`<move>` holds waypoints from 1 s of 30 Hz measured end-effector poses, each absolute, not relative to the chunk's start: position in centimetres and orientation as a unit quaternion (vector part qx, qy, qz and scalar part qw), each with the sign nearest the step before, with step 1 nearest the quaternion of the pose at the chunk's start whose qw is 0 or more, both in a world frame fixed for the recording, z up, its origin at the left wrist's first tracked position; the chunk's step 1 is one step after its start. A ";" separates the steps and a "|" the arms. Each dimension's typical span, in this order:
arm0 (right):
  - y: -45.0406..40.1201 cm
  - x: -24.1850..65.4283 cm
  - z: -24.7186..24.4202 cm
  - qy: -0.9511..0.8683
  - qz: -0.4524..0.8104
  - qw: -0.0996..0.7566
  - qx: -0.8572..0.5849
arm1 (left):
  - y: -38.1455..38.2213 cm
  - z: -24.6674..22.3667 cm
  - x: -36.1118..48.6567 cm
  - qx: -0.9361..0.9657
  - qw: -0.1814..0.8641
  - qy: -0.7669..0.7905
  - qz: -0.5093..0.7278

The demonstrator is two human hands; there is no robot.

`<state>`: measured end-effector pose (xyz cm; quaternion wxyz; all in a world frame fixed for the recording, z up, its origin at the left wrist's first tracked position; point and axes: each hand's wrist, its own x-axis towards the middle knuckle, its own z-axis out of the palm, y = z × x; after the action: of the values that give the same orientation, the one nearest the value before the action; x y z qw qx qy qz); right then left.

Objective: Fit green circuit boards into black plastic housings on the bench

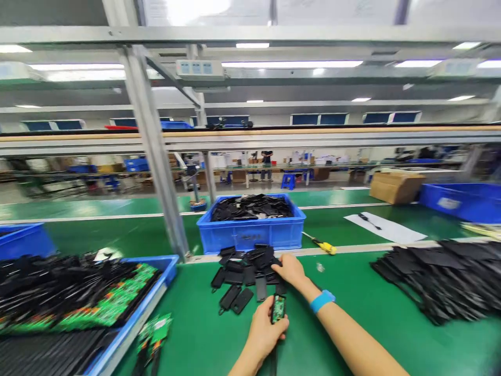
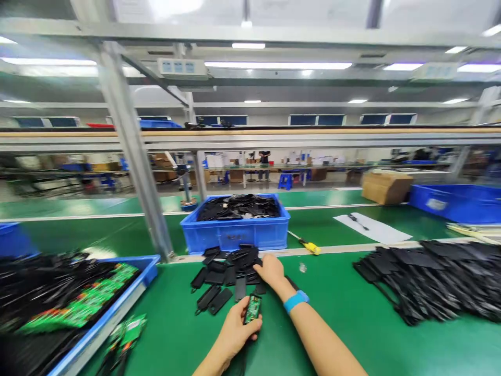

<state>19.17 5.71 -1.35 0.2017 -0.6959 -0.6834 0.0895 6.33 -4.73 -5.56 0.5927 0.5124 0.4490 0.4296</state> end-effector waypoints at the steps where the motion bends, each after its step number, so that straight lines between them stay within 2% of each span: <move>1: 5.5 19.2 -1.1 -0.678 0.087 0.212 -0.698 | -4.5 -5.9 6.3 0.506 0.595 0.452 0.431; 7: 2.9 19.9 -0.3 -0.678 0.058 0.305 -0.666 | -3.5 -5.4 6.1 0.423 0.590 0.456 0.515; 13: -3.2 19.5 -1.9 -0.783 0.070 0.345 -0.513 | -3.2 -3.1 5.3 0.284 0.674 0.446 0.516; 18: -5.0 19.7 -3.1 -0.783 0.140 0.463 -0.392 | -3.4 -3.2 4.9 0.292 0.663 0.450 0.521; 23: -4.8 19.8 -2.8 -0.663 0.253 0.537 -0.456 | -4.0 -3.1 5.0 0.356 0.642 0.454 0.505; 27: -4.2 20.2 -3.1 -0.596 0.339 0.538 -0.490 | -4.7 -3.0 5.8 0.437 0.630 0.431 0.475; 30: -4.0 20.7 -3.3 -0.578 0.351 0.548 -0.493 | -5.2 -3.3 6.3 0.437 0.642 0.410 0.478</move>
<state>20.73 -4.04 -3.34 0.5475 -0.4926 -0.5783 0.3509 6.33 -5.18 -3.27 0.6425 0.4367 0.4100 0.4779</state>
